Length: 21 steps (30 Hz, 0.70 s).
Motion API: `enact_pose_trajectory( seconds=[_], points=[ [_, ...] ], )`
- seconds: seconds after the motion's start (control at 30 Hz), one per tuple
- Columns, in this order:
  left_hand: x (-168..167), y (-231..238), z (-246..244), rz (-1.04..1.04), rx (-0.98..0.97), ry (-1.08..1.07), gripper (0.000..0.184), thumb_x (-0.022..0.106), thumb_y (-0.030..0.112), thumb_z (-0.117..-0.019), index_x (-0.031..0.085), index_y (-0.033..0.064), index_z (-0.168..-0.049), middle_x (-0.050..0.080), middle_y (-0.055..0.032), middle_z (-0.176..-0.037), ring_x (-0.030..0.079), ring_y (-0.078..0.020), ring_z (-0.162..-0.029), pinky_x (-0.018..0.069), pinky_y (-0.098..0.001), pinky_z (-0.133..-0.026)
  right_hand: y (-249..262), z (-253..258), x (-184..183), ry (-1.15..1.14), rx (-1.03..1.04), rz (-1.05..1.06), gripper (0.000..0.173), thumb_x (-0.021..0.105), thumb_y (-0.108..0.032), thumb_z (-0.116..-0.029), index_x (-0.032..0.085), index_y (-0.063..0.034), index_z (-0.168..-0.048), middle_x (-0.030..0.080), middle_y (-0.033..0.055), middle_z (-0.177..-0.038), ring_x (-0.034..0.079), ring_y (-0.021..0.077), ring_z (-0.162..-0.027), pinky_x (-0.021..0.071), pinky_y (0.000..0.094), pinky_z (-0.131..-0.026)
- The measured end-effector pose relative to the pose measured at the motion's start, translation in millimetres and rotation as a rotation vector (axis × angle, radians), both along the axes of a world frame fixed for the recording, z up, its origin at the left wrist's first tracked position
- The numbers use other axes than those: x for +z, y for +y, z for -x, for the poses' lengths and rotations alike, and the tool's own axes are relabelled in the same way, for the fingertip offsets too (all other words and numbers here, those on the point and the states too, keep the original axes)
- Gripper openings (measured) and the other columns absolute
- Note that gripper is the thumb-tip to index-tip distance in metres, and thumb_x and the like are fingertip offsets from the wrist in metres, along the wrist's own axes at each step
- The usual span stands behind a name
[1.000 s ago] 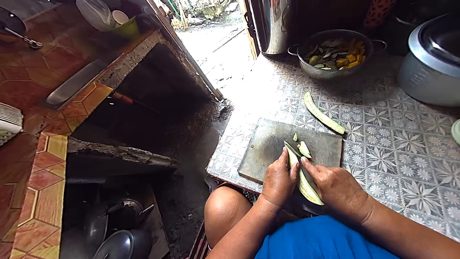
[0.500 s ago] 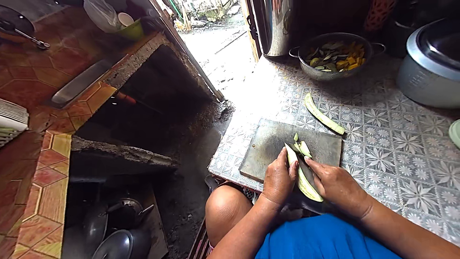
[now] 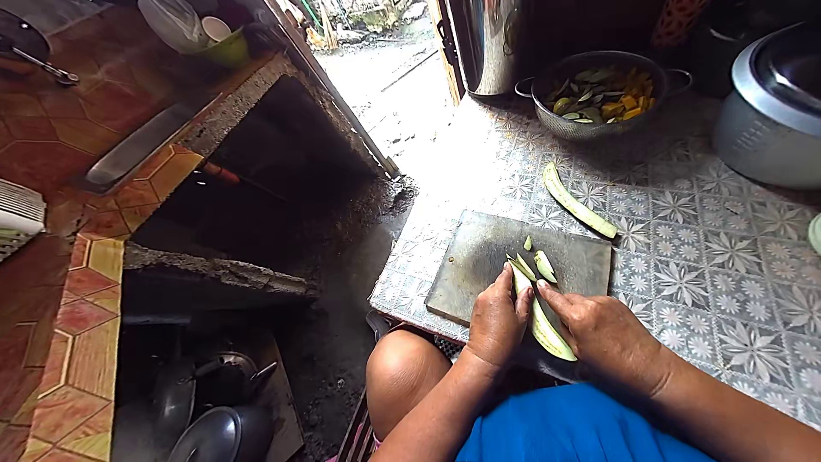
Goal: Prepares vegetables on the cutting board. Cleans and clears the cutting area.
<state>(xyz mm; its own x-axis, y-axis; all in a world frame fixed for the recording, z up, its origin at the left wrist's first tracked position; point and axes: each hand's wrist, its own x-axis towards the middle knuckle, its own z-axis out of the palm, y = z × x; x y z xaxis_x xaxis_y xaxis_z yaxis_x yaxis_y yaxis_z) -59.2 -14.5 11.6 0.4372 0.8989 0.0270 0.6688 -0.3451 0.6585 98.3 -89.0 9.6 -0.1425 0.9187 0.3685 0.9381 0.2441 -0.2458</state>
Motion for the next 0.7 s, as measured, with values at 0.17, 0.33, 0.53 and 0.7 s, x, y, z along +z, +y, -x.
enact_pose_trajectory(
  seconds=[0.17, 0.33, 0.53, 0.7],
  points=[
    [0.7, 0.4, -0.7, -0.008, 0.003, 0.0, 0.053, 0.063, 0.022, -0.099, 0.055, -0.0092, -0.141, 0.073, -0.0144, -0.086, 0.068, -0.0218, -0.069, 0.058, -0.0379, -0.075, 14.9, 8.7, -5.1, -0.003, -0.032, 0.095, 0.042, 0.062, -0.004, -0.0873, 0.07, 0.0005, -0.129, 0.067, 0.0151, -0.069, 0.067, 0.0316, -0.055, 0.0531, 0.0446, -0.049],
    [1.1, -1.3, 0.9, -0.015, 0.004, -0.011, 0.053, 0.065, 0.023, -0.0987, 0.057, -0.0084, -0.14, 0.073, -0.0135, -0.084, 0.067, -0.0204, -0.067, 0.0579, -0.0362, -0.073, 8.1, 6.5, -2.7, 0.017, -0.061, 0.11, 0.044, 0.062, -0.004, -0.085, 0.071, 0.0003, -0.128, 0.069, 0.0148, -0.071, 0.068, 0.0322, -0.057, 0.0543, 0.046, -0.051],
    [2.4, -2.6, 2.2, -0.007, 0.019, -0.003, 0.041, 0.065, 0.026, -0.0986, 0.064, -0.005, -0.127, 0.07, -0.0103, -0.078, 0.068, -0.0203, -0.067, 0.0576, -0.0369, -0.071, -7.2, 0.6, 7.3, 0.096, -0.07, 0.17, 0.045, 0.061, -0.003, -0.0836, 0.071, 0.0002, -0.127, 0.07, 0.0154, -0.074, 0.07, 0.034, -0.061, 0.0559, 0.0499, -0.055],
    [3.3, -0.6, 5.7, 0.056, 0.011, -0.016, 0.041, 0.064, 0.022, -0.0985, 0.063, -0.0039, -0.13, 0.071, -0.0107, -0.082, 0.068, -0.0192, -0.069, 0.0578, -0.0355, -0.074, -9.2, 2.7, 0.1, 0.093, -0.087, -0.034, 0.048, 0.056, -0.006, -0.0802, 0.072, 0.0017, -0.125, 0.069, 0.0126, -0.07, 0.065, 0.0282, -0.051, 0.0517, 0.0428, -0.045]
  ],
)
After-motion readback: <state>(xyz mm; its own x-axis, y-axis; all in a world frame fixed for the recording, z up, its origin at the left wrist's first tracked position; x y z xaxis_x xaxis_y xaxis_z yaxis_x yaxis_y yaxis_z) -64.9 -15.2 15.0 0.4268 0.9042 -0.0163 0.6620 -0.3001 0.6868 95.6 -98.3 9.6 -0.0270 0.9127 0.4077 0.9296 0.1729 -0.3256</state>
